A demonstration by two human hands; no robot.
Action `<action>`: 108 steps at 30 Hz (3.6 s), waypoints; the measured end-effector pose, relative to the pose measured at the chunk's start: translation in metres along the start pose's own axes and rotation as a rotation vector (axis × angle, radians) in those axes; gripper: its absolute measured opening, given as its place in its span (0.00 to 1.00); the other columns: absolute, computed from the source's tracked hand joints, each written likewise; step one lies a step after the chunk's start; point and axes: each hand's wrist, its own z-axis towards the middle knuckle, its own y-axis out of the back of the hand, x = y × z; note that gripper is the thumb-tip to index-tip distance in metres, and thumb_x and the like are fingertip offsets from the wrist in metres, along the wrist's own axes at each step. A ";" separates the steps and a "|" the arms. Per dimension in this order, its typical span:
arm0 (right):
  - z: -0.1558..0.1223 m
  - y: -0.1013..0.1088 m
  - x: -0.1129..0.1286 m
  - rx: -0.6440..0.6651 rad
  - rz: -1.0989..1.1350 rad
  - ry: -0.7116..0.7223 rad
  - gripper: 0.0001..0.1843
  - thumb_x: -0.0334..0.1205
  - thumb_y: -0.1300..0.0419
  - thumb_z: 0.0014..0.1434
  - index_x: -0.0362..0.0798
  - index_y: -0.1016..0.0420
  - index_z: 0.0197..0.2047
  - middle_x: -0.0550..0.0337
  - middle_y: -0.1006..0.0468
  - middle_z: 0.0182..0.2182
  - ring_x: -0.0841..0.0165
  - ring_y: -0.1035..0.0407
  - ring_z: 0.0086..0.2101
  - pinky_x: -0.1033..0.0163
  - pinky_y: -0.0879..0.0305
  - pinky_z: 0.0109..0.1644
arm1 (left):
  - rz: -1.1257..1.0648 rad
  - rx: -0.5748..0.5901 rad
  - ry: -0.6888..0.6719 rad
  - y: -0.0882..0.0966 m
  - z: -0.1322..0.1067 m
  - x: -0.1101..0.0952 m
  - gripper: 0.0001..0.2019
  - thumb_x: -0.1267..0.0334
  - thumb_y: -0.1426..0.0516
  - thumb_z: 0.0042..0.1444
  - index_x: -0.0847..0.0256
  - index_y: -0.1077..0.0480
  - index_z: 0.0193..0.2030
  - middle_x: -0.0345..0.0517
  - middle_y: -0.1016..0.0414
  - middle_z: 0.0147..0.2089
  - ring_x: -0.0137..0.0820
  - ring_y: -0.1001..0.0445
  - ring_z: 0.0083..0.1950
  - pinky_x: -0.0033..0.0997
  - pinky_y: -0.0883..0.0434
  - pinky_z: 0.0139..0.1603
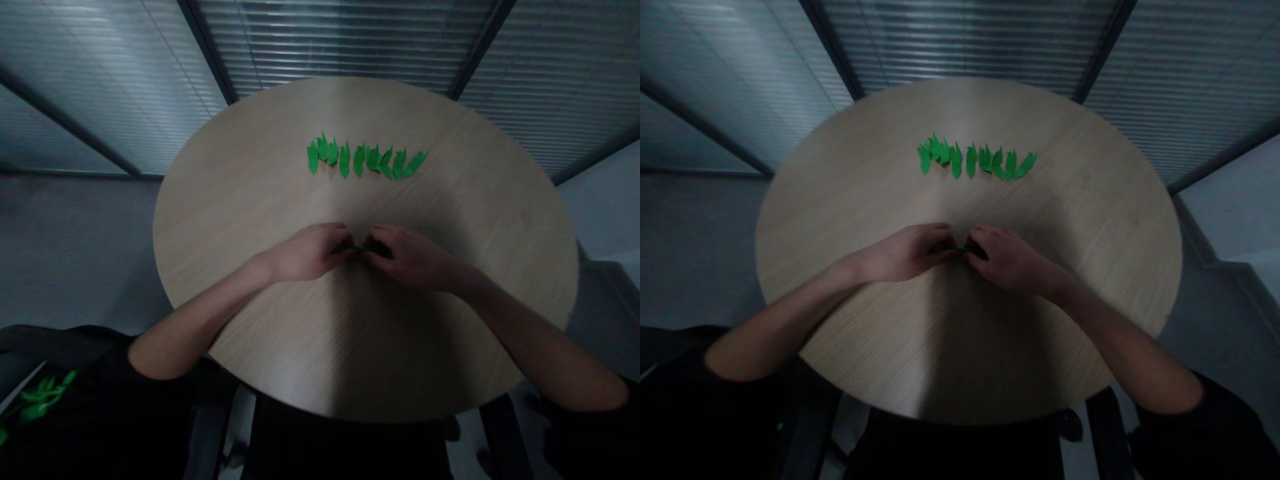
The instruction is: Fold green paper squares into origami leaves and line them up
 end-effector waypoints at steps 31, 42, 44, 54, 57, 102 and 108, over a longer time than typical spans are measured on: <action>-0.009 -0.012 -0.018 -0.246 0.060 0.299 0.08 0.32 0.38 0.66 0.49 0.18 0.46 0.52 0.22 0.44 0.59 0.26 0.47 0.53 0.29 0.55 | 0.113 -0.124 -0.316 -0.003 -0.008 0.019 0.13 0.61 0.45 0.72 0.61 0.20 0.53 0.53 0.23 0.51 0.37 0.21 0.48 0.34 0.24 0.49; -0.012 -0.014 -0.017 -0.293 0.076 0.276 0.08 0.36 0.42 0.70 0.50 0.20 0.46 0.53 0.20 0.42 0.61 0.24 0.43 0.55 0.28 0.49 | 0.270 -0.179 -0.262 -0.007 -0.011 0.015 0.15 0.60 0.49 0.73 0.63 0.24 0.54 0.54 0.21 0.50 0.38 0.20 0.46 0.35 0.24 0.46; -0.013 -0.014 -0.014 -0.315 0.074 0.263 0.05 0.38 0.38 0.68 0.50 0.21 0.45 0.53 0.20 0.42 0.61 0.24 0.41 0.56 0.28 0.47 | 0.262 -0.202 -0.250 -0.008 -0.012 0.012 0.14 0.61 0.48 0.72 0.64 0.24 0.53 0.54 0.21 0.48 0.38 0.20 0.45 0.34 0.25 0.43; -0.015 -0.015 -0.002 -0.426 0.321 0.206 0.02 0.36 0.36 0.65 0.48 0.21 0.41 0.60 0.21 0.33 0.70 0.29 0.31 0.63 0.32 0.36 | 0.018 -0.378 -0.178 -0.009 -0.013 -0.003 0.06 0.63 0.39 0.66 0.60 0.24 0.47 0.46 0.22 0.43 0.30 0.24 0.39 0.28 0.28 0.39; -0.016 -0.016 -0.001 -0.437 0.391 0.187 0.02 0.36 0.35 0.65 0.48 0.20 0.40 0.60 0.21 0.33 0.70 0.29 0.31 0.64 0.33 0.34 | -0.066 -0.393 -0.147 -0.008 -0.012 -0.006 0.04 0.65 0.38 0.65 0.60 0.23 0.45 0.43 0.23 0.40 0.26 0.27 0.34 0.26 0.31 0.35; -0.017 -0.015 0.006 -0.492 0.334 0.173 0.06 0.35 0.39 0.68 0.48 0.26 0.37 0.61 0.25 0.31 0.70 0.30 0.31 0.63 0.34 0.37 | -0.402 -0.358 0.088 -0.009 -0.009 -0.016 0.08 0.60 0.37 0.64 0.63 0.21 0.40 0.44 0.20 0.35 0.26 0.27 0.31 0.24 0.32 0.28; -0.015 -0.017 0.003 -0.504 0.332 0.181 0.05 0.35 0.39 0.68 0.47 0.26 0.37 0.62 0.25 0.31 0.71 0.30 0.30 0.65 0.35 0.36 | -0.452 -0.344 0.132 -0.008 -0.009 -0.018 0.09 0.60 0.38 0.65 0.64 0.20 0.40 0.44 0.20 0.35 0.26 0.28 0.30 0.25 0.32 0.29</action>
